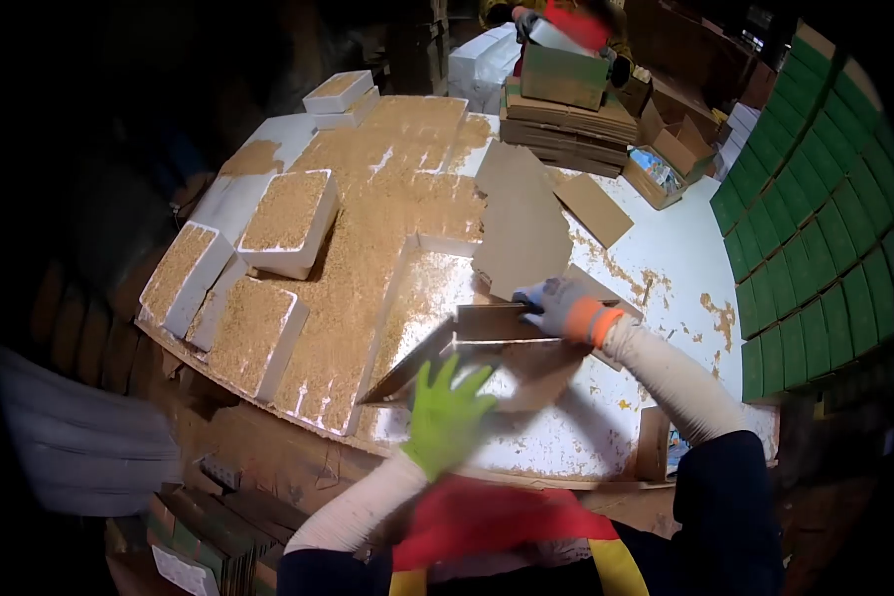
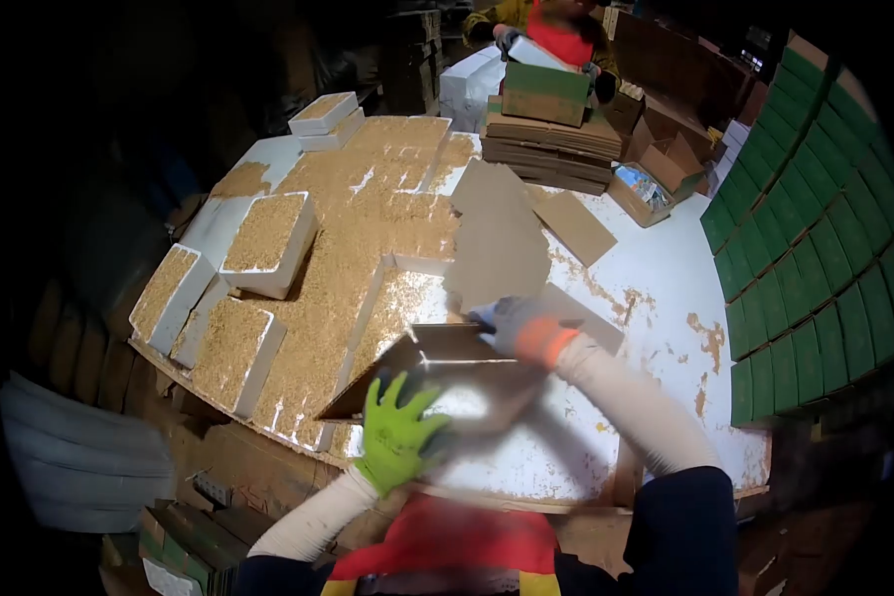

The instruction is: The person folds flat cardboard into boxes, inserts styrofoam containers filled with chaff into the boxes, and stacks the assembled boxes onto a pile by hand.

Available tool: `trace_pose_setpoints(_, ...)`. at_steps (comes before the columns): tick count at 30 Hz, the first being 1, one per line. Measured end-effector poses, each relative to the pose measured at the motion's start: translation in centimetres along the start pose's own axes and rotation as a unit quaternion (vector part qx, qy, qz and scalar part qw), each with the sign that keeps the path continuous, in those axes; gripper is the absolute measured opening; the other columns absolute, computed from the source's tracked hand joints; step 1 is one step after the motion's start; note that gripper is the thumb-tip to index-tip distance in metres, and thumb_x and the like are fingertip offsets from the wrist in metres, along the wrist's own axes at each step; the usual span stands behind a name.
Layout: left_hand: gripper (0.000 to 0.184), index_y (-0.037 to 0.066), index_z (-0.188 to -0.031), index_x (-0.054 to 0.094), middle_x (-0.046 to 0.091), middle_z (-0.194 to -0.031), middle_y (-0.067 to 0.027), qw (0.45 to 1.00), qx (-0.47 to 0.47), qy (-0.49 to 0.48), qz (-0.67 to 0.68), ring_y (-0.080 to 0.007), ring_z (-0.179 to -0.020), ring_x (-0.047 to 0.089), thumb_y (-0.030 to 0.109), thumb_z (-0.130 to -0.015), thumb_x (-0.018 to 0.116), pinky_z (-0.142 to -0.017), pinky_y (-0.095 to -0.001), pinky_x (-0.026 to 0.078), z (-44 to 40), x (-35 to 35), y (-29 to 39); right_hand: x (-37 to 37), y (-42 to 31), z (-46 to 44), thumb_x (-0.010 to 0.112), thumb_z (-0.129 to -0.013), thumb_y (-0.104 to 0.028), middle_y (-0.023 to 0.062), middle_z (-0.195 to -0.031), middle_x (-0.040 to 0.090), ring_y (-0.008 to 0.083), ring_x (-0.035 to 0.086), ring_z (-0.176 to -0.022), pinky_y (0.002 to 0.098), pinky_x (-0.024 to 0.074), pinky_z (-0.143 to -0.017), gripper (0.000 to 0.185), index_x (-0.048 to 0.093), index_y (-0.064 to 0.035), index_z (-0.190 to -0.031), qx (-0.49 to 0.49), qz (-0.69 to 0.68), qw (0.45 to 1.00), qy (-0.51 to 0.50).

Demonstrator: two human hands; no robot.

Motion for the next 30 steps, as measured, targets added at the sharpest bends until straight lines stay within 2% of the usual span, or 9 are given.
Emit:
trace_pose_setpoints(4, 0.044, 0.012, -0.12, 0.064, 0.057, -0.136, -0.0123, 0.977, 0.118, -0.084, 0.155, -0.0408, -0.13, 0.047, 0.029, -0.081, 0.074, -0.108, -0.055, 0.036, -0.1, 0.6, 8.2, 0.7, -5.9, -3.0, 0.055, -0.093, -0.038, 0.0133, -0.098, 0.07, 0.0332, 0.068, -0.094, 0.0461, 0.051, -0.078, 0.029, 0.062, -0.0216, -0.116, 0.058, 0.027, 0.997, -0.051)
trace_pose_setpoints(7, 0.052, 0.007, -0.133, 0.056, 0.054, -0.139, -0.0143, 0.916, 0.052, -0.051, 0.395, -0.0381, -0.135, 0.043, 0.019, -0.084, 0.068, -0.107, -0.0496, 0.04, 2.9, -5.4, -0.4, 0.9, -6.2, -3.5, 0.058, -0.092, -0.036, 0.0124, -0.09, 0.07, 0.0322, 0.069, -0.086, 0.0463, 0.0513, -0.073, 0.025, 0.062, -0.0181, -0.108, 0.009, -0.004, 0.999, 0.035)
trace_pose_setpoints(10, 0.055, 0.009, -0.136, 0.054, 0.05, -0.144, -0.0151, 0.956, -0.152, 0.1, 0.231, -0.038, -0.14, 0.037, 0.019, -0.083, 0.066, -0.114, -0.0498, 0.034, 7.2, -3.7, -15.4, 1.5, -7.2, -3.9, 0.06, -0.091, -0.033, 0.0117, -0.097, 0.069, 0.0303, 0.069, -0.088, 0.0451, 0.0512, -0.073, 0.026, 0.06, -0.0141, -0.109, 0.023, 0.001, 0.999, -0.024)
trace_pose_setpoints(14, 0.058, 0.011, -0.138, 0.053, 0.045, -0.148, -0.0147, 0.973, 0.125, -0.194, -0.007, -0.0385, -0.143, 0.03, 0.042, -0.089, 0.058, -0.12, -0.0506, 0.02, 2.5, 6.8, -5.6, -5.0, -9.0, -0.8, 0.062, -0.09, -0.042, 0.0178, -0.123, 0.059, 0.0338, 0.06, -0.109, 0.0443, 0.0487, -0.09, 0.059, 0.047, -0.0109, -0.138, -0.121, -0.087, 0.957, 0.249)
trace_pose_setpoints(18, 0.055, 0.01, -0.137, 0.053, 0.047, -0.146, -0.0156, 0.993, 0.053, -0.106, -0.025, -0.0382, -0.141, 0.034, 0.042, -0.092, 0.055, -0.118, -0.0507, 0.021, 1.4, 4.8, -7.7, -5.9, -2.5, 11.7, 0.07, -0.081, -0.055, 0.0217, -0.123, 0.055, 0.0386, 0.055, -0.111, 0.0445, 0.0443, -0.101, 0.082, 0.046, -0.0012, -0.139, 0.083, -0.092, 0.992, 0.018)
trace_pose_setpoints(20, 0.054, 0.01, -0.137, 0.054, 0.048, -0.144, -0.0161, 0.995, 0.017, -0.096, -0.031, -0.0383, -0.14, 0.035, 0.042, -0.092, 0.054, -0.118, -0.0508, 0.022, 1.1, 5.2, -8.0, -2.9, -10.7, 14.0, 0.067, -0.08, -0.058, 0.0218, -0.126, 0.055, 0.0354, 0.056, -0.114, 0.0435, 0.0452, -0.097, 0.083, 0.047, -0.003, -0.139, -0.055, 0.011, 0.975, -0.217)
trace_pose_setpoints(23, 0.057, 0.01, -0.133, 0.057, 0.048, -0.143, -0.0181, 0.99, 0.077, -0.119, -0.013, -0.0387, -0.136, 0.038, 0.046, -0.088, 0.061, -0.116, -0.0506, 0.024, 0.3, 6.3, -5.4, 1.8, -13.9, 11.7, 0.065, -0.082, -0.057, 0.016, -0.118, 0.061, 0.032, 0.061, -0.106, 0.0403, 0.0481, -0.09, 0.062, 0.061, -0.0137, -0.127, -0.158, -0.017, 0.978, -0.135)
trace_pose_setpoints(28, 0.058, 0.012, -0.133, 0.057, 0.051, -0.139, -0.0148, 0.994, 0.005, -0.101, 0.039, -0.0347, -0.129, 0.045, 0.042, -0.084, 0.066, -0.111, -0.0471, 0.032, 0.1, 4.4, -6.2, 6.2, -7.3, 5.3, 0.072, -0.081, -0.053, 0.0141, -0.117, 0.068, 0.0295, 0.065, -0.109, 0.0395, 0.0478, -0.099, 0.065, 0.06, -0.0157, -0.133, -0.018, -0.318, 0.897, -0.307)
trace_pose_setpoints(30, 0.059, 0.013, -0.132, 0.057, 0.053, -0.137, -0.0132, 0.994, -0.039, -0.072, 0.069, -0.0328, -0.126, 0.049, 0.04, -0.081, 0.069, -0.108, -0.0454, 0.036, -0.3, 4.0, -6.8, 1.6, -6.1, 3.2, 0.077, -0.078, -0.043, 0.0149, -0.116, 0.068, 0.0301, 0.065, -0.107, 0.0399, 0.0494, -0.096, 0.061, 0.063, -0.0104, -0.127, -0.063, -0.237, 0.966, -0.079)
Point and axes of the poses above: each hand's wrist, its own z-axis away from the middle knuckle, its own x-axis out of the palm, y = z × x, the point moved 9 cm from there along -z, towards the middle knuckle
